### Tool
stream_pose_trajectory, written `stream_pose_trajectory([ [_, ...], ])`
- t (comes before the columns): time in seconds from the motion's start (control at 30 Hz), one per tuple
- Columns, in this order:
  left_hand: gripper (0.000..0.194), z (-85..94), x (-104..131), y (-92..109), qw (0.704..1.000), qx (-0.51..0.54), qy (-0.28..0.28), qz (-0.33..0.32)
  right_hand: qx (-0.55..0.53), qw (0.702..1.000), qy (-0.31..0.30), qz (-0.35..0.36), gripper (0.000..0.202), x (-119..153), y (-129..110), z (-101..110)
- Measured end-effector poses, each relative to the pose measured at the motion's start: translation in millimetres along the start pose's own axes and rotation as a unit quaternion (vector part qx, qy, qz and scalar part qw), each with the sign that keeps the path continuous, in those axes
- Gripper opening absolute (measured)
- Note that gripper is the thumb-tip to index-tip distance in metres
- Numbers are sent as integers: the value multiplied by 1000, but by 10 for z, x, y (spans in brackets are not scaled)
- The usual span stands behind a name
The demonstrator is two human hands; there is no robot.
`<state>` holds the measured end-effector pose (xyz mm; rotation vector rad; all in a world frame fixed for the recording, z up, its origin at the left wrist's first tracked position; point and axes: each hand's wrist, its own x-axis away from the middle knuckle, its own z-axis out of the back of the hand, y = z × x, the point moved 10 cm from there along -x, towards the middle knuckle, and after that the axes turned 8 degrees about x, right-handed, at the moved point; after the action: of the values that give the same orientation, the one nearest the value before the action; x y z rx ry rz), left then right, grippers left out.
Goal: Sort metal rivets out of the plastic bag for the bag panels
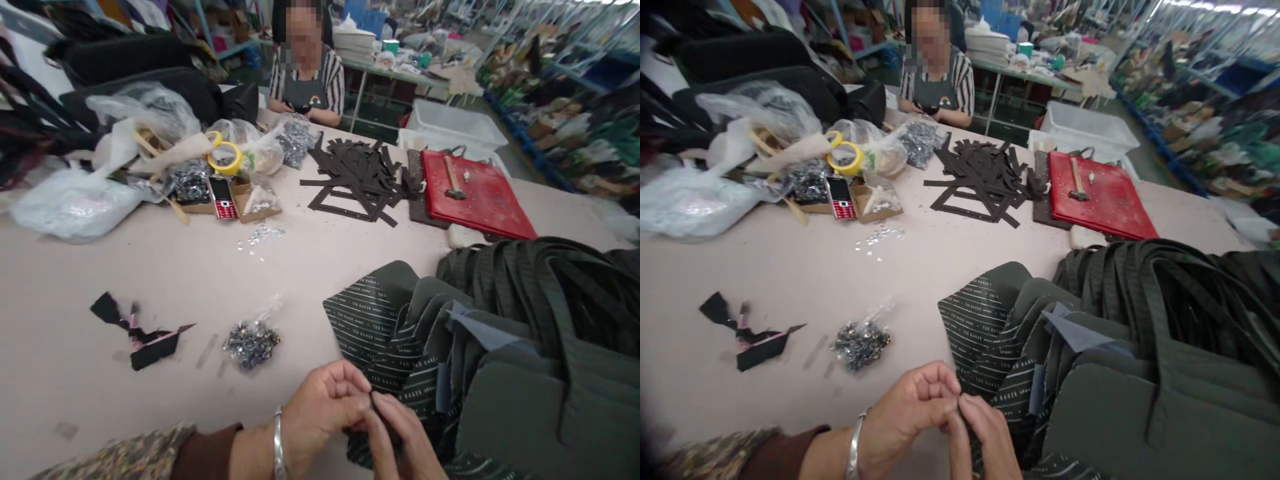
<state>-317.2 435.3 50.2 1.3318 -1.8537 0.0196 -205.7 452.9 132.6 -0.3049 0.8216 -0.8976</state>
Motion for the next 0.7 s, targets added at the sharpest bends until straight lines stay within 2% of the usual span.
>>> stream_pose_trajectory([
  [0.1,56,391,238,216,999,-17,23,-18,-90,996,-25,-12,24,-12,-269,-367],
  [0.2,52,890,477,401,997,-42,63,-33,-165,983,-69,-41,22,-26,-493,-753],
  [0.27,48,1265,634,506,992,-62,103,-43,-204,967,-88,-120,14,-9,-528,-983],
  [0.37,48,1820,850,633,977,-108,180,-45,-279,923,-108,-241,8,66,-567,-1288],
  [0.43,53,2108,964,695,966,-125,225,-35,-307,900,-112,-288,5,101,-608,-1440],
  [0.53,56,2335,1063,765,961,-118,250,-26,-315,883,-117,-327,11,129,-661,-1607],
  [0.7,52,2445,1105,770,969,-93,228,-16,-373,821,-96,-423,18,210,-749,-1776],
])
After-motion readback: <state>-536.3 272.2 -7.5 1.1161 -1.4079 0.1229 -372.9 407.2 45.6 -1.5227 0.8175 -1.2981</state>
